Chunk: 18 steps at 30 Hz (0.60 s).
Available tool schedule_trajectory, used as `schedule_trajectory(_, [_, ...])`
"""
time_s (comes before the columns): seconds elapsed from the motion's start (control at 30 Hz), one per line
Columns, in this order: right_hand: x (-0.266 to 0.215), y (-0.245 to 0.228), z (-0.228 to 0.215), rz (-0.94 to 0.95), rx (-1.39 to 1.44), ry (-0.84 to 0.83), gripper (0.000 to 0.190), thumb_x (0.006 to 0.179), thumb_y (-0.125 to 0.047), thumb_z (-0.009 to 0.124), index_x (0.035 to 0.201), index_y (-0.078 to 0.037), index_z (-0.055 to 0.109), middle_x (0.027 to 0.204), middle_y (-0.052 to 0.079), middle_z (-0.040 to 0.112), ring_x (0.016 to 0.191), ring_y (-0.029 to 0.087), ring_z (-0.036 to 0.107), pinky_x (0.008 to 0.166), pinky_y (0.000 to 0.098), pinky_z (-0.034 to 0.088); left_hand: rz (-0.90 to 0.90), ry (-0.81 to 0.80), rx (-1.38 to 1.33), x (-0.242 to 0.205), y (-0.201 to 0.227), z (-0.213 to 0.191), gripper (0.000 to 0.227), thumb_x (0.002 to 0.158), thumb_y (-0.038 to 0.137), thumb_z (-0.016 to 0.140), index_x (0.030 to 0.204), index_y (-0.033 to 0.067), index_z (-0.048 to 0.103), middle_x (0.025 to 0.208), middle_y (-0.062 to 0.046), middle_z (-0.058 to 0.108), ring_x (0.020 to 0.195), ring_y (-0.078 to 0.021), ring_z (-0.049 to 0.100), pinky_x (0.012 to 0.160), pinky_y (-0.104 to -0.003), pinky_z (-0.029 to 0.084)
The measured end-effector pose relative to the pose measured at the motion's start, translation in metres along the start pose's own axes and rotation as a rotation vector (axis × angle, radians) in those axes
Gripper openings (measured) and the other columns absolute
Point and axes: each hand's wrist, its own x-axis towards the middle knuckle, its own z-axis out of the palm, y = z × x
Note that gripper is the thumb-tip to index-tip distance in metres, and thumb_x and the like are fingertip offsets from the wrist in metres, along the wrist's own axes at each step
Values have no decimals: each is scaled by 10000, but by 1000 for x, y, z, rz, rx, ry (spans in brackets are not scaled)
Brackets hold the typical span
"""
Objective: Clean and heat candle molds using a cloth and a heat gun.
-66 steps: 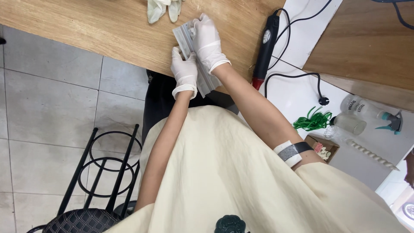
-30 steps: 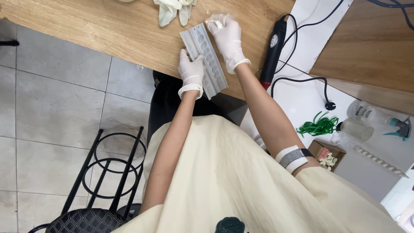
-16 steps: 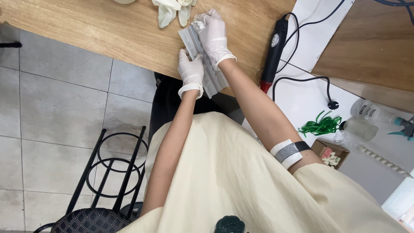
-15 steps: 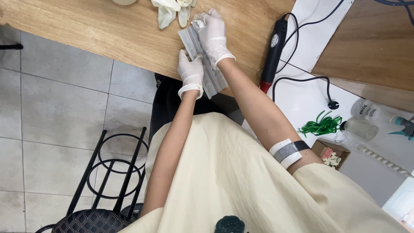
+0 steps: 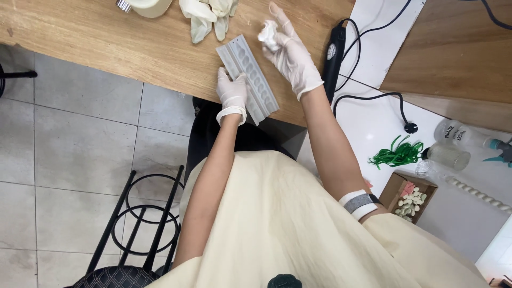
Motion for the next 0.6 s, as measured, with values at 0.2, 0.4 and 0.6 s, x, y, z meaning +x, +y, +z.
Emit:
schedule_trajectory(0.2, [-9,7,-12,-29,-130,-105,458,1012,28,669,1456,21,561,1238,136,669,992,138,623,888,258,547,-139,-16,-60,-12,33,-4,391,872,9,701,1224,34,533,1020,-110,734,700,-170,731,579,-314,602])
schedule_trajectory(0.4, [12,24,-22,-50,-340,172,307,937,-41,785,1155,53,591,1018,95,721,862,131,693,779,265,600,-98,-38,22,-13,29,-6,314,894,11,709,1182,6,587,1019,-122,768,736,-163,747,628,-298,596])
schedule_trajectory(0.6, [20,22,-18,-44,-624,400,166,964,-100,718,1079,-53,608,860,68,705,587,114,567,494,241,425,-126,-41,-44,-10,25,-5,342,879,-5,702,1189,7,559,1026,-123,750,742,-169,734,618,-314,607])
